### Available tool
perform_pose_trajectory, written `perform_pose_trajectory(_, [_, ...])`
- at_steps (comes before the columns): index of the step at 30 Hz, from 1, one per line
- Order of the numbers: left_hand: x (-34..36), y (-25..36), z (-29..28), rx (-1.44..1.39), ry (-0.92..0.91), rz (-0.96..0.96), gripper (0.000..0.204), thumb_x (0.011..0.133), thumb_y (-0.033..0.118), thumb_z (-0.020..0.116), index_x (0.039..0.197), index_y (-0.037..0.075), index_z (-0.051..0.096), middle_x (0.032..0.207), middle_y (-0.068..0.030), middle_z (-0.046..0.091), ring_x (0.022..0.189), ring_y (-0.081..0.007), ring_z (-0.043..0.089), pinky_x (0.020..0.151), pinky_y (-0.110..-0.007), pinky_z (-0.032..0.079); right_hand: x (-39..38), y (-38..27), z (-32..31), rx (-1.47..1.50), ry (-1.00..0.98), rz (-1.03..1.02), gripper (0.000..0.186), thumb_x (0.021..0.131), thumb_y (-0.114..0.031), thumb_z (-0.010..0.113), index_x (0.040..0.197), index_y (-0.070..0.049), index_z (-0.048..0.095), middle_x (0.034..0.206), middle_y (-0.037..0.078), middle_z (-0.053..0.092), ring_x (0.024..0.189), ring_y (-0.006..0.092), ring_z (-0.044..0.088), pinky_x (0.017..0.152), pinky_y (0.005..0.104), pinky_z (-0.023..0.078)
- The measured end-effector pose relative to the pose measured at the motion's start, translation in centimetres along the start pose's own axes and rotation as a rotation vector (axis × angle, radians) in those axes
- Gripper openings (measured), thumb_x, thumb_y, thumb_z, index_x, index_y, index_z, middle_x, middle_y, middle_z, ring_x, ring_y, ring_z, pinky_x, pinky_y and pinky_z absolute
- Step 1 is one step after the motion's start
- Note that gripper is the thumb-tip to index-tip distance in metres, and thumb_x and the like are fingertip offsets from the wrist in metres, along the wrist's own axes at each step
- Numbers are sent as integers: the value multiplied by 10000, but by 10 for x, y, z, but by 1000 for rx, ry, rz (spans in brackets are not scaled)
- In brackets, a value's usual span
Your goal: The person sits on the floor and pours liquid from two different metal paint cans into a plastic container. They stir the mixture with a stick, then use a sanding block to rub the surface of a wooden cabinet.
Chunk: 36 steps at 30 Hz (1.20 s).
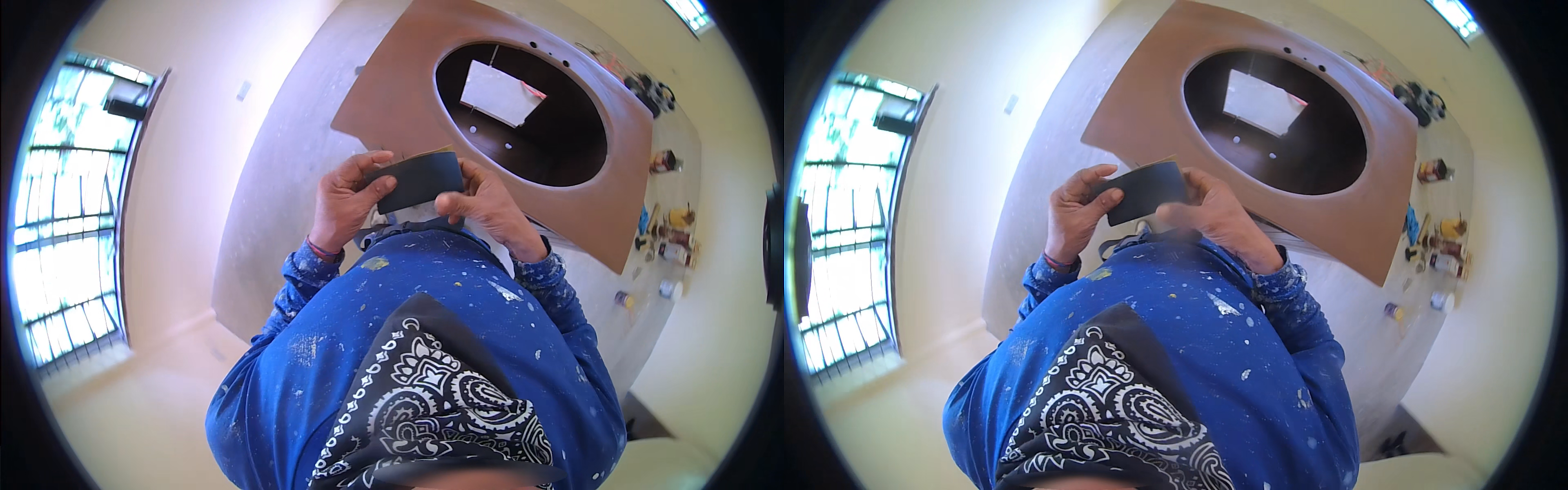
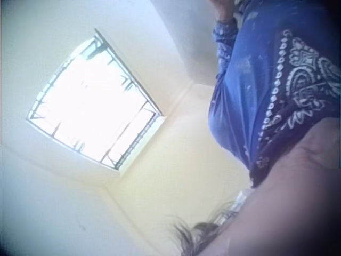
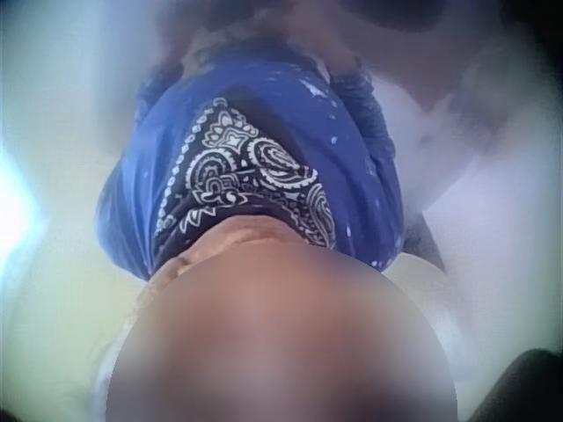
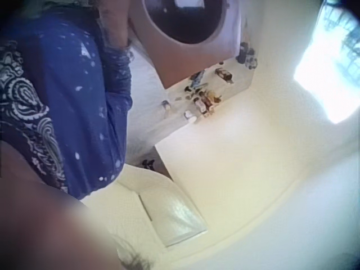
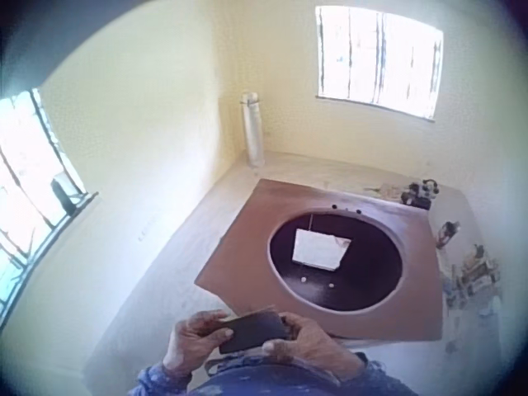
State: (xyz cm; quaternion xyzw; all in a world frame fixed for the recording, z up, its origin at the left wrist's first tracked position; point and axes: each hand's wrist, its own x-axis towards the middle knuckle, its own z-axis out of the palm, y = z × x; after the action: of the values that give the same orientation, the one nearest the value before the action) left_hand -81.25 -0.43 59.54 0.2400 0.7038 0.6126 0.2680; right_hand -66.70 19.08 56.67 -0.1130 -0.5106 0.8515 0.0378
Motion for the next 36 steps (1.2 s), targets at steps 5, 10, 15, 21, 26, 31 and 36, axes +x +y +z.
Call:
perform_pose_trajectory(5, [-11, -2, -7, 7, -87, 103, 412, 946, 16, 725, 1344, -2, 622, 1034, -41, 715, 944, -76, 643, 839, -236, 536, 4, 4, 12, 0, 140, -4, 280, 972, -208, 727, 1133, 21, 711, 935, 47, 720, 693, 73, 640, 645, 209, 534])
perform_pose_trajectory(10, [2, 21, -2, -4, -137, 29, 461, 937, 49, 743, 1374, 10, 600, 1010, -50, 736, 889, -88, 655, 807, -230, 530, 5, -16, 3, -247, 177, -47, 241, 953, -199, 742, 1109, -17, 754, 820, 9, 706, 597, 61, 600, 547, 200, 497])
perform_pose_trajectory(15, [17, 77, 23, 343, -522, -52, 290, 957, 103, 715, 1213, -31, 694, 941, -17, 722, 855, -65, 615, 746, -244, 512, -17, -73, 3, -354, -28, -139, 239, 946, -195, 750, 1084, 0, 738, 740, 0, 661, 631, 50, 588, 538, 219, 479])
perform_pose_trajectory(21, [-3, 130, 44, 524, -285, 50, 186, 946, 133, 734, 1033, -31, 743, 822, 10, 687, 766, -50, 568, 664, -256, 491, -39, -105, 12, -311, 76, -187, 215, 978, -211, 724, 983, 2, 704, 724, 7, 645, 628, 56, 579, 577, 233, 500])
perform_pose_trajectory(26, [-35, 140, 33, 217, -341, -57, 290, 898, 105, 780, 1151, -1, 686, 966, -15, 701, 873, -75, 606, 749, -254, 519, -62, -94, 39, -356, 138, -341, 181, 970, -167, 730, 921, 0, 679, 702, 33, 682, 627, 63, 626, 567, 243, 518])
perform_pose_trajectory(31, [-48, 123, 23, -189, -262, -109, 710, 818, 152, 871, 1421, 54, 509, 1216, -75, 678, 1090, -170, 656, 902, -304, 552, -67, -78, 56, -336, 345, -451, 183, 966, -161, 734, 906, 0, 671, 661, 30, 657, 613, 72, 622, 563, 243, 518])
perform_pose_trajectory(36, [-7, 62, 93, -484, -286, 26, 687, 802, 198, 886, 1381, 54, 545, 1202, -71, 686, 1072, -197, 663, 902, -339, 545, -30, -62, -6, -140, 436, -527, 168, 982, -152, 715, 950, 2, 656, 722, 24, 659, 626, 61, 609, 559, 232, 508])
